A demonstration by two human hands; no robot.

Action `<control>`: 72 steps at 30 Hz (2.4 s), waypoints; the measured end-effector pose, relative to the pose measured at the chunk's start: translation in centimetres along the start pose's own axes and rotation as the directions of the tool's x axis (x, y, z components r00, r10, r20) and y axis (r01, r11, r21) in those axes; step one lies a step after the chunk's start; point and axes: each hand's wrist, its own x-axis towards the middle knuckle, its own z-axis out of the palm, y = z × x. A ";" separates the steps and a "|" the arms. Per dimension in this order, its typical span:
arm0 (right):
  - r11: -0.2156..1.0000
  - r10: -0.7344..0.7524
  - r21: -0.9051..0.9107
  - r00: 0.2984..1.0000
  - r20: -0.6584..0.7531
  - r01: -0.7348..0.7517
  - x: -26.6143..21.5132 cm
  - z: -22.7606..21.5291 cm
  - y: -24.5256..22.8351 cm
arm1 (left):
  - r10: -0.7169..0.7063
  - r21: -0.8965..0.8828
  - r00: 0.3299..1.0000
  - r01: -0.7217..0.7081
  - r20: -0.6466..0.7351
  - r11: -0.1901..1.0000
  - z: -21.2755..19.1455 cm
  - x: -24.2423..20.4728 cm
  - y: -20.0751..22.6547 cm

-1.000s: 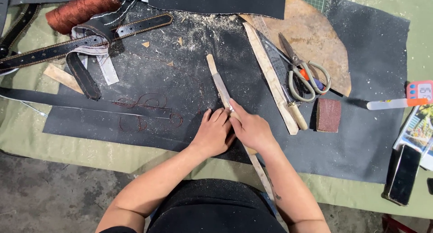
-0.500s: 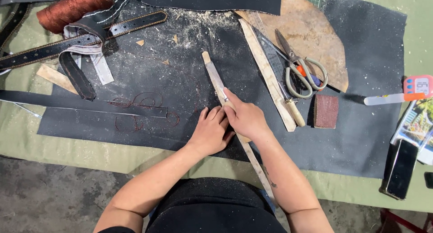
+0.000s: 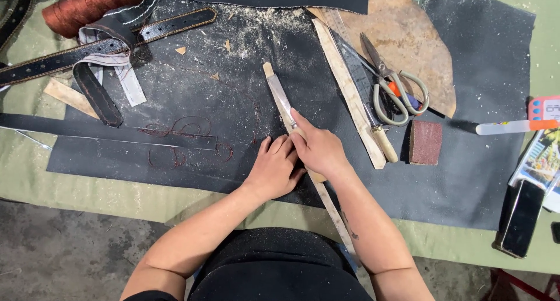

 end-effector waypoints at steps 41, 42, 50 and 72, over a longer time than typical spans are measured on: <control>1.000 0.024 0.022 0.997 -0.074 -0.022 -0.7 1.2 -0.8 | -0.010 -0.028 0.997 0.013 0.083 1.000 -0.3 -0.3 -0.3; 1.000 0.023 -0.007 0.996 -0.082 -0.023 -0.6 1.0 -1.1 | -0.006 -0.031 0.996 0.009 0.087 0.999 -0.8 -0.3 -0.2; 0.953 -0.071 0.282 0.988 -0.134 0.106 1.9 0.2 0.1 | 0.012 -0.001 1.000 -0.012 0.025 1.000 0.8 -0.4 -0.7; 0.440 -0.172 0.846 0.953 -0.250 0.302 -3.3 5.4 11.3 | -0.148 0.004 0.988 0.148 -0.034 0.989 -1.3 0.0 -2.3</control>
